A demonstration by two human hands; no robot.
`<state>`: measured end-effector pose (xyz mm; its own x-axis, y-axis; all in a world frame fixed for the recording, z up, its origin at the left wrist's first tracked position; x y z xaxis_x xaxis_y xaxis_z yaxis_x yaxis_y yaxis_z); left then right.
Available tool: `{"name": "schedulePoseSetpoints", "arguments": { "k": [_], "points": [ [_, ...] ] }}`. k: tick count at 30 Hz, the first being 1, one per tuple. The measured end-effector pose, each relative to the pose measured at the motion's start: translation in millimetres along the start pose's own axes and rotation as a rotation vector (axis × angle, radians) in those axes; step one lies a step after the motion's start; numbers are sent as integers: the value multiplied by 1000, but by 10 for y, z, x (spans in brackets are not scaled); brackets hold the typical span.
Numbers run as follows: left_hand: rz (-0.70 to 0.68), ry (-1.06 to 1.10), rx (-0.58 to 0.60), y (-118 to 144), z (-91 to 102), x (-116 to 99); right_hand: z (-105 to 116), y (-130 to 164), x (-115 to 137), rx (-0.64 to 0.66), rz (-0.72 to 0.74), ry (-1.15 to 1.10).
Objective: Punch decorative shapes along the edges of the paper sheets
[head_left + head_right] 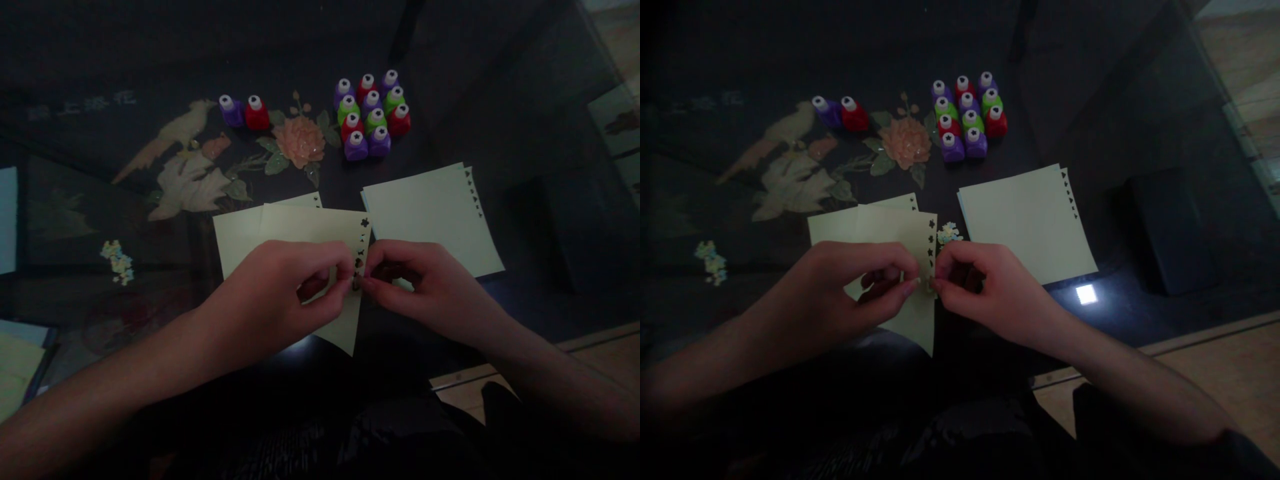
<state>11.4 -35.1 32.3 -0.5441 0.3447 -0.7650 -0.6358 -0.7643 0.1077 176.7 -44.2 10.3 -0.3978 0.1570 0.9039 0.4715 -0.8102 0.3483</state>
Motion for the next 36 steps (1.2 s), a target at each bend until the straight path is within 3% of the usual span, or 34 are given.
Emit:
{"name": "schedulePoseSetpoints", "arguments": {
  "k": [8,10,14,19,29,36],
  "points": [
    [-37,-47,-213,-269,312,187,-75,25,-17,108,10,87],
    [-79,-107,-167,-410,299,271,-87,30,-18,114,5,115],
    [-131,-258,55,-647,182,380,-87,44,-8,111,4,162],
    [-192,-328,241,-747,61,396,-88,49,-20,113,20,185],
    [-201,-450,259,-732,19,398,-95,43,-56,127,16,235],
    [-221,-339,186,-696,150,422,-83,39,-64,120,10,271]
  ]
}}
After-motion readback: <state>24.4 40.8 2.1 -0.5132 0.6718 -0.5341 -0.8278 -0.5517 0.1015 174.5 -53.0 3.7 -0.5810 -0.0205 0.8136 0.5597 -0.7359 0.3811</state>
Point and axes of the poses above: each hand's wrist, its own y-axis away from the middle knuckle, its own z-axis out of the back of the hand, x = y × z, the point moved 3 cm from there along -y, towards the middle knuckle, and after that the axes turned 2 degrees about -z, right-handed, at the moved point
